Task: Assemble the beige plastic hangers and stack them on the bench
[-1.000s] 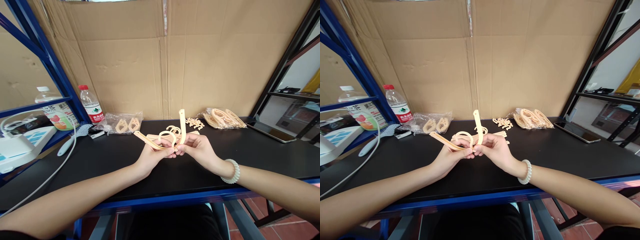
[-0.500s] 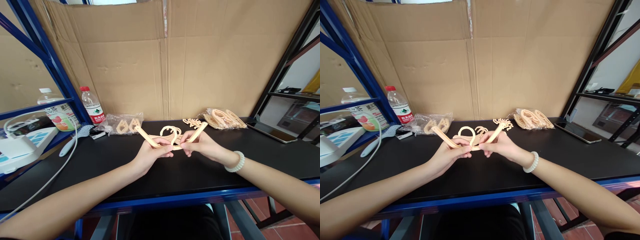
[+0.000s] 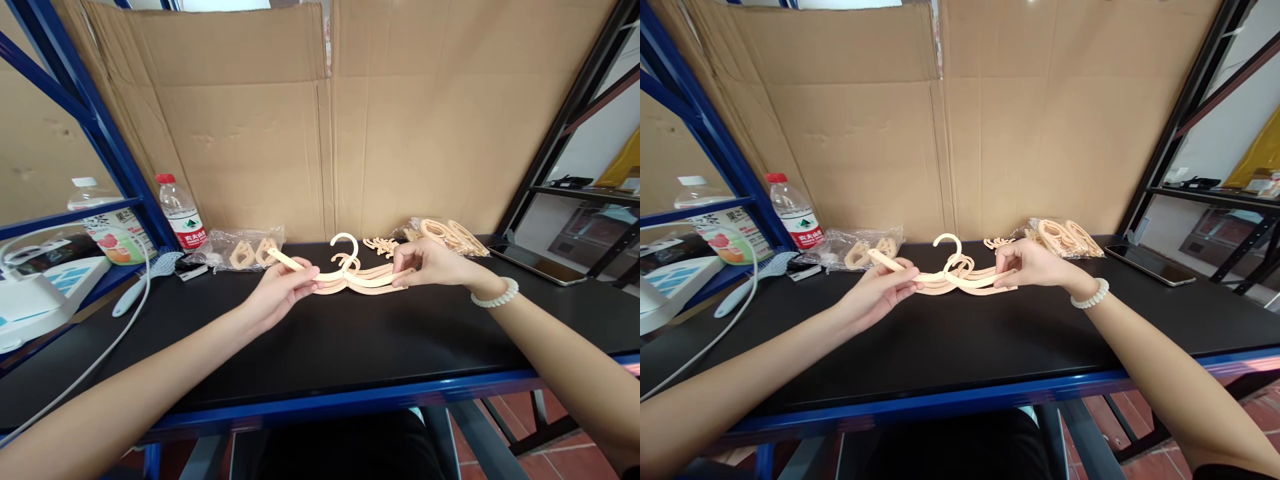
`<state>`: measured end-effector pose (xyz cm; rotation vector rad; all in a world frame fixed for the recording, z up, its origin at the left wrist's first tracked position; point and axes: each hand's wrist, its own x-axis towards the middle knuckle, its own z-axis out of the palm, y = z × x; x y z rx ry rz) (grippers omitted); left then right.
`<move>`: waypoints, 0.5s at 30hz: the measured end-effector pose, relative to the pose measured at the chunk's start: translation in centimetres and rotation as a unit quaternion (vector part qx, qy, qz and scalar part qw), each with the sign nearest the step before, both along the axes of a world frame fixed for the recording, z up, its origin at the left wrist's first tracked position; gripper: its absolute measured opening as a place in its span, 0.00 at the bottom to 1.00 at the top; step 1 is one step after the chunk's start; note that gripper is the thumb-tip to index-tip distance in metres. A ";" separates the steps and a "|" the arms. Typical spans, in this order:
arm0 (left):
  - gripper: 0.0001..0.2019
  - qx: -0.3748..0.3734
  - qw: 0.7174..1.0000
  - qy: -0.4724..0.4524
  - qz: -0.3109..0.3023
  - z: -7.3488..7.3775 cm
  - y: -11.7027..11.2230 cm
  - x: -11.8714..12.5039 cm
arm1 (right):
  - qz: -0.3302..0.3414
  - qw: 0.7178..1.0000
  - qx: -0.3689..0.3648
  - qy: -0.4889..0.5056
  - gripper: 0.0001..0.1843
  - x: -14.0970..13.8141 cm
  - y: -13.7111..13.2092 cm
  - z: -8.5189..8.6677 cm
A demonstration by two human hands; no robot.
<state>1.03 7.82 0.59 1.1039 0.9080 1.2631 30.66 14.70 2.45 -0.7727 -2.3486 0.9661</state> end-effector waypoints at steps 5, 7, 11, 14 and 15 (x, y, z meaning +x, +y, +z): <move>0.12 0.031 0.986 0.144 -0.080 1.2 2.1 -3.0 | 0.003 0.997 0.035 -0.073 0.16 1.0 0.8 0.0; 0.12 0.074 0.967 0.231 -0.079 1.4 2.6 -3.9 | 0.012 0.995 0.035 -0.089 0.16 0.9 1.0 -0.2; 0.09 0.237 0.851 0.460 -0.089 1.4 2.5 -4.2 | 0.011 0.988 0.087 -0.126 0.15 0.3 0.8 -0.6; 0.07 0.345 0.710 0.605 -0.105 1.2 1.8 -3.7 | 0.038 0.976 0.155 -0.149 0.14 0.0 0.8 -1.0; 0.07 0.368 0.670 0.636 -0.105 1.1 1.6 -3.4 | 0.047 0.972 0.168 -0.155 0.15 -0.1 0.9 -1.2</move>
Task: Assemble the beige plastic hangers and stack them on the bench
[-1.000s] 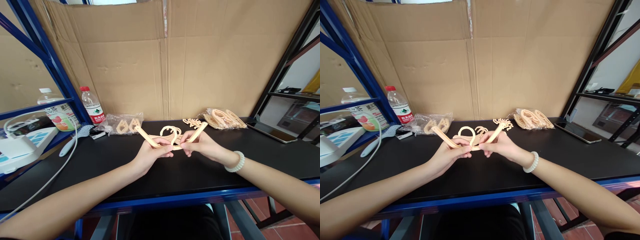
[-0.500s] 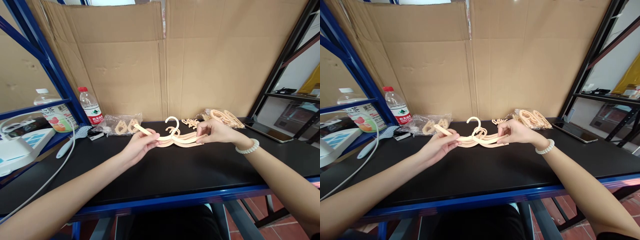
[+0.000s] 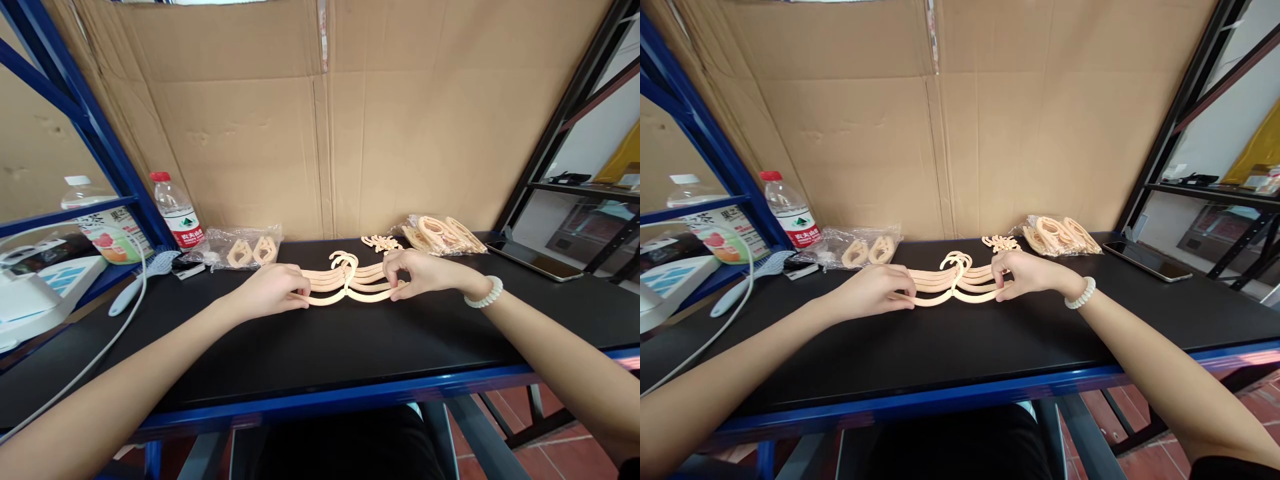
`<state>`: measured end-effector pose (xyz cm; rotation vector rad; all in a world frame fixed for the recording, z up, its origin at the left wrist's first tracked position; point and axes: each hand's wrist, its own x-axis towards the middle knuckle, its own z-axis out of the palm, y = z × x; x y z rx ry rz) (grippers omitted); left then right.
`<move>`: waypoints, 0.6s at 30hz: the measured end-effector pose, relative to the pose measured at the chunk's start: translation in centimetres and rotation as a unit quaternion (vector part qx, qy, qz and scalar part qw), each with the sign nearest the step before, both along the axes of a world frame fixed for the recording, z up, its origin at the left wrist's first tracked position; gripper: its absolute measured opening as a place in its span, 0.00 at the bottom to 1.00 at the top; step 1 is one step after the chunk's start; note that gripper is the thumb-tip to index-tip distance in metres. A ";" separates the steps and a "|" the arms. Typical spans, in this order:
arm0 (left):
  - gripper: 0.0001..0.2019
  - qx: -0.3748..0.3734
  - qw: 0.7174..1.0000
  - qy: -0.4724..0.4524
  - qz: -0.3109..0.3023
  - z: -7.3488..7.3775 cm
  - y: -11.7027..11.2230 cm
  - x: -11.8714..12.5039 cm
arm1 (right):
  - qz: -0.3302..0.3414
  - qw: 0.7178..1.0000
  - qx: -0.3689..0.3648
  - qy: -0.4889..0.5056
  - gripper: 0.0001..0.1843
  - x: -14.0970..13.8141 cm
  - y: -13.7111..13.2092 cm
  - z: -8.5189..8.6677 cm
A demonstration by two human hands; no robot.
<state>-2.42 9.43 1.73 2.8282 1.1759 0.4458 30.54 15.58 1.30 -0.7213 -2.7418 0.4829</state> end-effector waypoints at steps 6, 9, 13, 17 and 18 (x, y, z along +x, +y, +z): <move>0.07 0.100 0.992 0.073 -0.012 -0.8 -0.2 0.3 | -0.004 0.999 -0.002 -0.033 0.18 -0.1 0.5 -0.5; 0.07 0.121 0.989 0.086 -0.002 -1.2 0.1 0.3 | -0.010 0.999 -0.006 -0.033 0.17 -0.1 0.6 -0.6; 0.07 0.131 0.987 0.086 0.022 -1.5 0.3 0.3 | -0.024 0.999 0.005 -0.037 0.16 0.0 0.8 -0.7; 0.04 0.138 0.986 0.073 0.049 -2.0 0.3 0.5 | -0.064 0.996 0.017 -0.054 0.13 0.1 0.8 -0.8; 0.05 0.140 0.987 0.063 0.056 -2.2 0.3 0.6 | -0.081 0.995 0.023 -0.059 0.11 0.0 0.7 -0.9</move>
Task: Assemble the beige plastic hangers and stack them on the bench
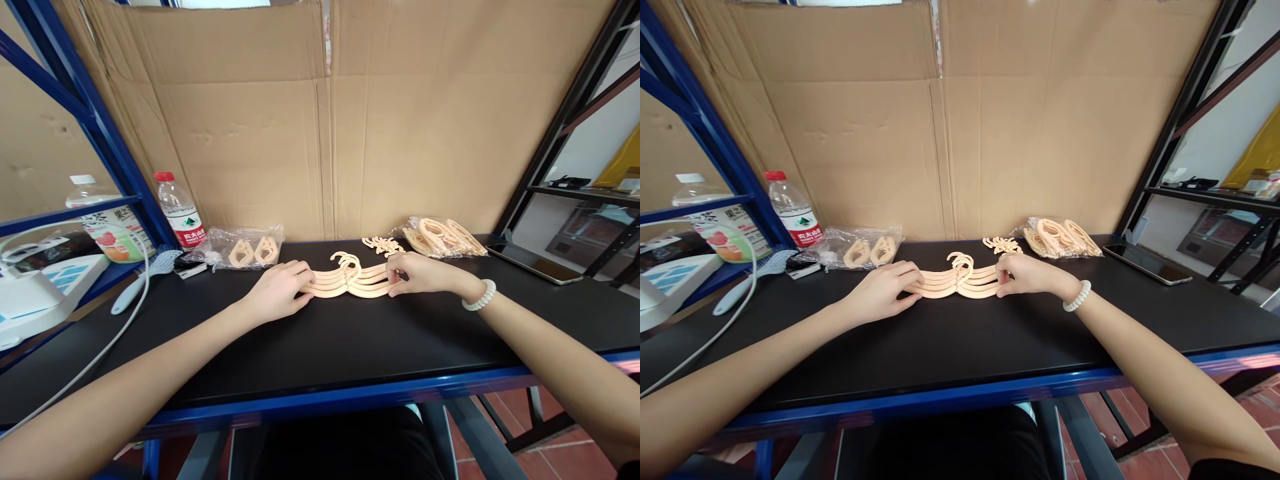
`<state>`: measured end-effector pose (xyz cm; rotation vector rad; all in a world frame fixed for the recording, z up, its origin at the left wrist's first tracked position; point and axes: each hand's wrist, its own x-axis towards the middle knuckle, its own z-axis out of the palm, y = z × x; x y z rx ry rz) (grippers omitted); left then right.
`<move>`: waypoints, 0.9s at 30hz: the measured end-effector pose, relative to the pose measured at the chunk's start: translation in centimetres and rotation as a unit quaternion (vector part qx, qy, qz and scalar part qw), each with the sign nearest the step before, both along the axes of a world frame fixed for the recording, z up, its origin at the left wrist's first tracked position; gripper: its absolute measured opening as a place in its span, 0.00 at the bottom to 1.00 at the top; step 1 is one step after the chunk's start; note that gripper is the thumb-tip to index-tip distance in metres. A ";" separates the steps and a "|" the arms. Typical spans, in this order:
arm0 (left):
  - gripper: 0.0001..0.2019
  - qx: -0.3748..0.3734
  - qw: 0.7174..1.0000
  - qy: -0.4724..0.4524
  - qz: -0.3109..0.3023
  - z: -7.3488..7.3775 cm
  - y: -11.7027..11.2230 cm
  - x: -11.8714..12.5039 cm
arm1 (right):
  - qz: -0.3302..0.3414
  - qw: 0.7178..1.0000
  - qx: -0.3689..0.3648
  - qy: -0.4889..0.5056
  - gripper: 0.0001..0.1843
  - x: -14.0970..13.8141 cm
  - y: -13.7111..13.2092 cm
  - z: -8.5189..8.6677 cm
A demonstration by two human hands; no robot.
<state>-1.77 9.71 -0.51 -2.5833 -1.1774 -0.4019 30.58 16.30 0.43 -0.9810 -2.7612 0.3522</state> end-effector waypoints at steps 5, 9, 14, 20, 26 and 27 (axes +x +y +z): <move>0.18 -0.031 0.996 -0.087 -0.010 -1.7 -0.6 1.5 | -0.044 0.995 0.084 0.029 0.20 -1.4 -2.0 -1.0; 0.25 -0.085 0.993 -0.076 0.023 -2.9 -1.1 2.6 | -0.064 0.998 0.026 -0.005 0.36 -3.5 -4.4 -2.5; 0.29 -0.148 0.985 -0.014 0.088 -3.1 -0.9 2.8 | -0.117 0.990 -0.013 -0.081 0.46 -5.0 -5.0 -3.8; 0.25 -0.113 0.990 -0.024 0.084 -2.9 0.4 2.3 | -0.128 0.988 -0.002 -0.085 0.43 -5.0 -3.4 -3.9; 0.23 -0.092 0.992 -0.054 0.068 -3.5 2.4 1.2 | -0.114 0.991 0.025 -0.069 0.40 -5.3 -2.1 -3.8; 0.23 -0.093 0.992 -0.056 0.068 -3.6 2.7 1.1 | -0.111 0.991 0.028 -0.071 0.40 -5.4 -1.8 -3.9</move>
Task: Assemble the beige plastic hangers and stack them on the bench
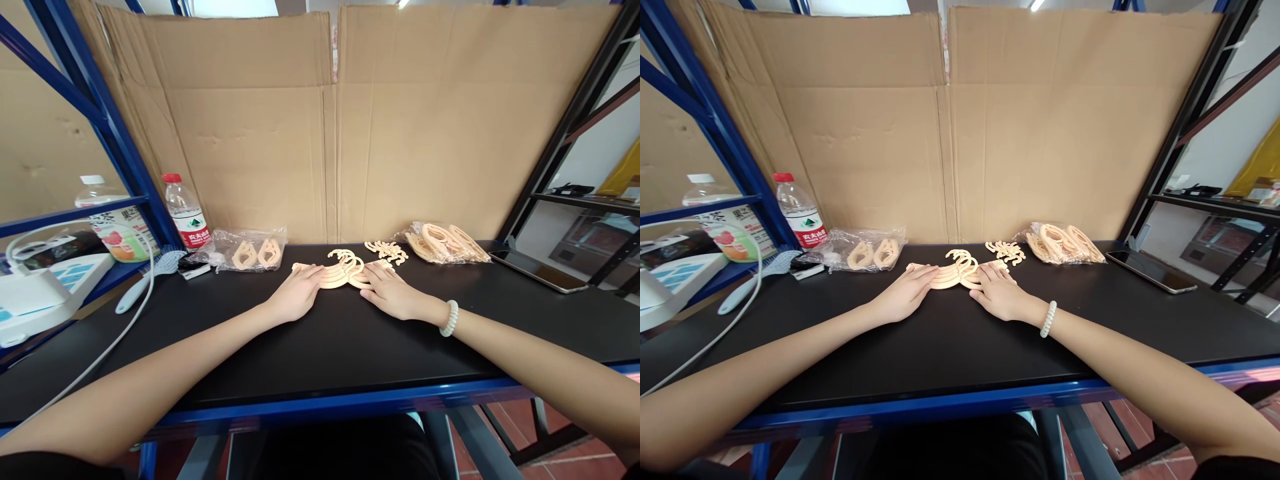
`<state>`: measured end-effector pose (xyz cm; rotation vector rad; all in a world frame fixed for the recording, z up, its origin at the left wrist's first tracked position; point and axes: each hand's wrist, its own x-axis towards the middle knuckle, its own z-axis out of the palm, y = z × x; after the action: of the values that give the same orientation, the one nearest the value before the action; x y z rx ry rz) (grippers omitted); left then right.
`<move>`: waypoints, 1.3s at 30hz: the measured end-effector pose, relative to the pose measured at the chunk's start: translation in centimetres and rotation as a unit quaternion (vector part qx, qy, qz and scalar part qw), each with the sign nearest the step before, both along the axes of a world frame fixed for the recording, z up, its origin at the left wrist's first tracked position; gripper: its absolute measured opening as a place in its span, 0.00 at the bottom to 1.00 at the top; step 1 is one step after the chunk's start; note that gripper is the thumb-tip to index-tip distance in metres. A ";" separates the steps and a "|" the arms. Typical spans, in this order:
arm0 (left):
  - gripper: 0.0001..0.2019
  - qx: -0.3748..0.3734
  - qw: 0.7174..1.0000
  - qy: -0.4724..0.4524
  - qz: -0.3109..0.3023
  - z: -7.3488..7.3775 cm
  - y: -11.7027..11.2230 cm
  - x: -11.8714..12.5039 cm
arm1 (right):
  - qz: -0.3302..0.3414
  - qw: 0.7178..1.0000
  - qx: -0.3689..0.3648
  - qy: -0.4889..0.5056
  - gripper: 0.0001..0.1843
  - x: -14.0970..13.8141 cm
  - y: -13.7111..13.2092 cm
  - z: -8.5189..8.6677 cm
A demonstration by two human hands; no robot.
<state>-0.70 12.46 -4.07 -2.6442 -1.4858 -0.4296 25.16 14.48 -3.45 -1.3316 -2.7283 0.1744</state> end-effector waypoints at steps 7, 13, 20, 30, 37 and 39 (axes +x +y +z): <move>0.24 -0.008 1.000 0.015 0.020 -0.4 2.5 -1.0 | 0.001 1.000 0.009 -0.003 0.39 -0.6 2.4 -0.6; 0.25 -0.008 0.999 0.002 0.034 -0.9 3.2 -1.5 | 0.005 1.000 0.016 -0.006 0.39 -0.9 3.4 -1.0; 0.26 -0.004 0.999 0.013 0.030 -1.1 5.4 -2.1 | 0.012 0.999 0.031 0.001 0.39 -1.4 5.3 -1.3; 0.26 0.007 0.999 0.022 0.037 -0.4 7.4 -2.4 | 0.005 0.999 0.044 0.016 0.39 -2.4 6.9 -1.4; 0.28 0.016 0.997 0.033 0.070 -0.3 6.4 -2.1 | 0.011 0.999 0.046 0.023 0.38 -3.0 6.5 -1.4; 0.27 0.014 0.996 0.036 0.085 -0.2 5.7 -1.9 | 0.014 0.999 0.040 0.026 0.38 -3.2 6.2 -1.3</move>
<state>-2.63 18.16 -4.30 -2.4587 -1.6523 -0.3334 21.98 20.70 -4.71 -1.2493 -2.6817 0.0998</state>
